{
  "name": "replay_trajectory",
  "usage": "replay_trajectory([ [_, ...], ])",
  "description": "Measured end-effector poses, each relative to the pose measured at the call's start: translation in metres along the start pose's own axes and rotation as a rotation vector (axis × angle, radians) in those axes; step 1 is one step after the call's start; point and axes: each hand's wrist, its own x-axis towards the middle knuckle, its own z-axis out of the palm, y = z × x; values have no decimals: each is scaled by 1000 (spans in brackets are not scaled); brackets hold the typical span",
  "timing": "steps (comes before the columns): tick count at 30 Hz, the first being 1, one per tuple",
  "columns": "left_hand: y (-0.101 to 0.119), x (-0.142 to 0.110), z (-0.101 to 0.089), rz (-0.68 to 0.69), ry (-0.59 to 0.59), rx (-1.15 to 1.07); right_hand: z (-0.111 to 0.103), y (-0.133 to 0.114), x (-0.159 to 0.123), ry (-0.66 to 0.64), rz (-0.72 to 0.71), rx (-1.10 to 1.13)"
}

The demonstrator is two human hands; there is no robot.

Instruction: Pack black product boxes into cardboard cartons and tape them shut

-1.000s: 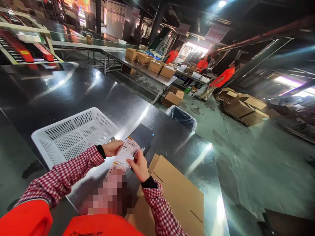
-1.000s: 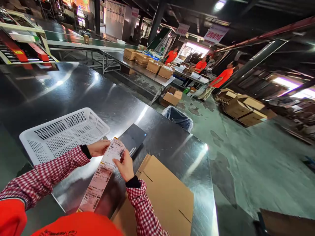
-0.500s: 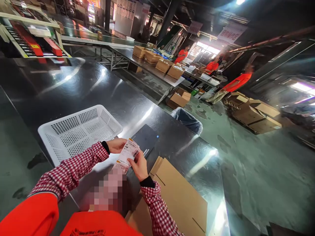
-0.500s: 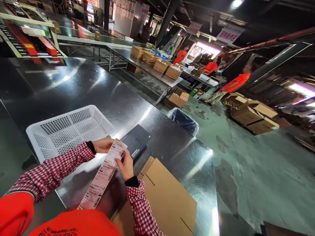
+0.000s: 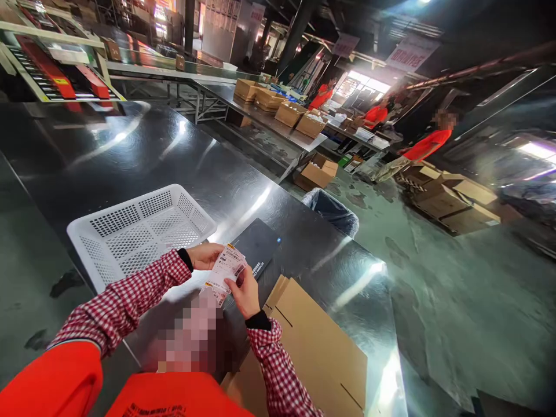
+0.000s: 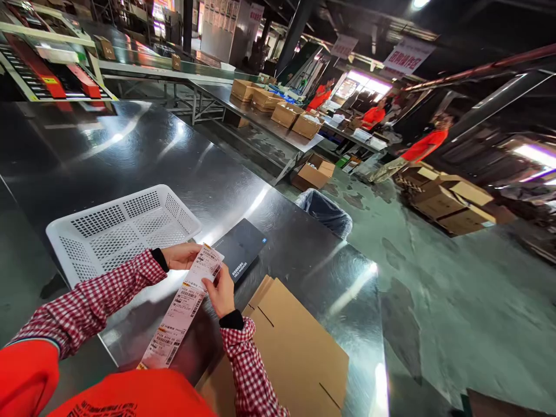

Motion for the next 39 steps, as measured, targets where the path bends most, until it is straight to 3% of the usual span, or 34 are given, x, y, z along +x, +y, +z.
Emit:
replay_trajectory([
  [24, -2, 4, -8, -11, 100, -105, 7, 3, 3, 46, 34, -44],
  [39, 1, -3, -8, 32, -33, -69, 13, 6, 5, 37, 71, -2],
])
